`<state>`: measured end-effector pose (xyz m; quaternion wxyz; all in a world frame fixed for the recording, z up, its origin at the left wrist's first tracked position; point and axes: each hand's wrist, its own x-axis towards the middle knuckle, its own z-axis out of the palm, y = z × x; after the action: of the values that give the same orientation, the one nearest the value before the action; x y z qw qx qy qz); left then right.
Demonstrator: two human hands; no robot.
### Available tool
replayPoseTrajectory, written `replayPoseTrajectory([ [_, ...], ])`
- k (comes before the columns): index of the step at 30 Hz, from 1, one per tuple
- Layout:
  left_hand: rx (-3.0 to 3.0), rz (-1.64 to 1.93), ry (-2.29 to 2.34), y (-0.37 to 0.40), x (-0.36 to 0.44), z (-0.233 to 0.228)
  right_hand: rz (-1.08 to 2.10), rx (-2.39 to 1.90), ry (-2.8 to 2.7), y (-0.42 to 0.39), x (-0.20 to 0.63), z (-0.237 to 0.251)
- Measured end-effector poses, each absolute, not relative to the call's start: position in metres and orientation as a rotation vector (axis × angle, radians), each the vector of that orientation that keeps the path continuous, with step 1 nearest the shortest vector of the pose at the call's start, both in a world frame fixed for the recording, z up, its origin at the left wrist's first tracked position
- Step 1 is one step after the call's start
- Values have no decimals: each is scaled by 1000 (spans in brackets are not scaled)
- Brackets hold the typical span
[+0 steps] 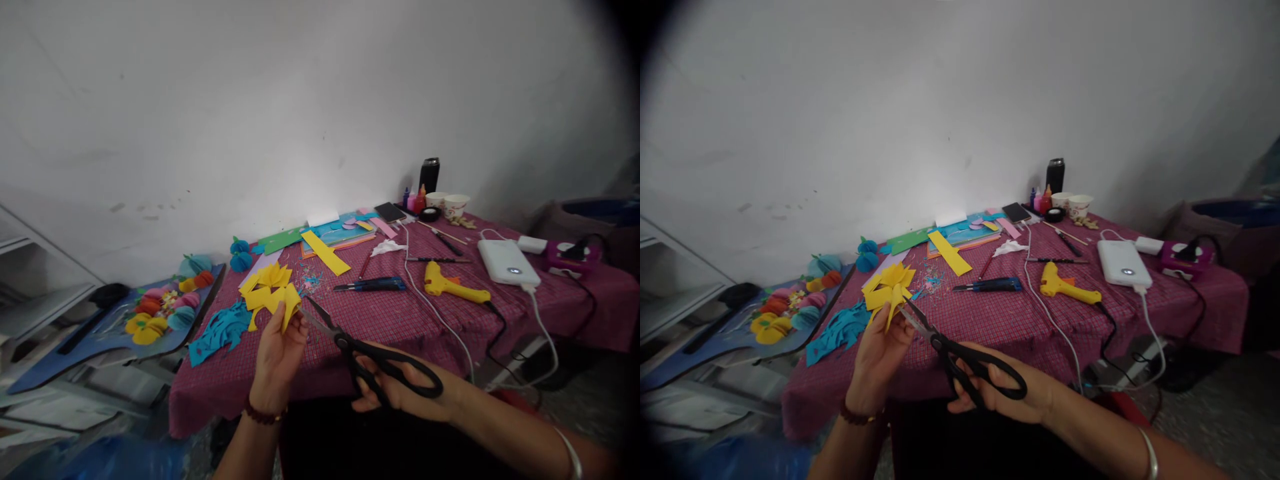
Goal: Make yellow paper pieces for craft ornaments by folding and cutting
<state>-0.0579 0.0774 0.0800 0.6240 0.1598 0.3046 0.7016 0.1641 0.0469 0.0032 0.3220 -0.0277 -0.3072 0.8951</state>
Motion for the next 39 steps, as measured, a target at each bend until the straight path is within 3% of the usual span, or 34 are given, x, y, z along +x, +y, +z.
replayPoseTrajectory([
  [20,556,1643,796,70,-28,66,2427,-115,-746,50,132,22],
  [39,836,1907,991,73,-26,58,2163,-146,-737,41,132,17],
])
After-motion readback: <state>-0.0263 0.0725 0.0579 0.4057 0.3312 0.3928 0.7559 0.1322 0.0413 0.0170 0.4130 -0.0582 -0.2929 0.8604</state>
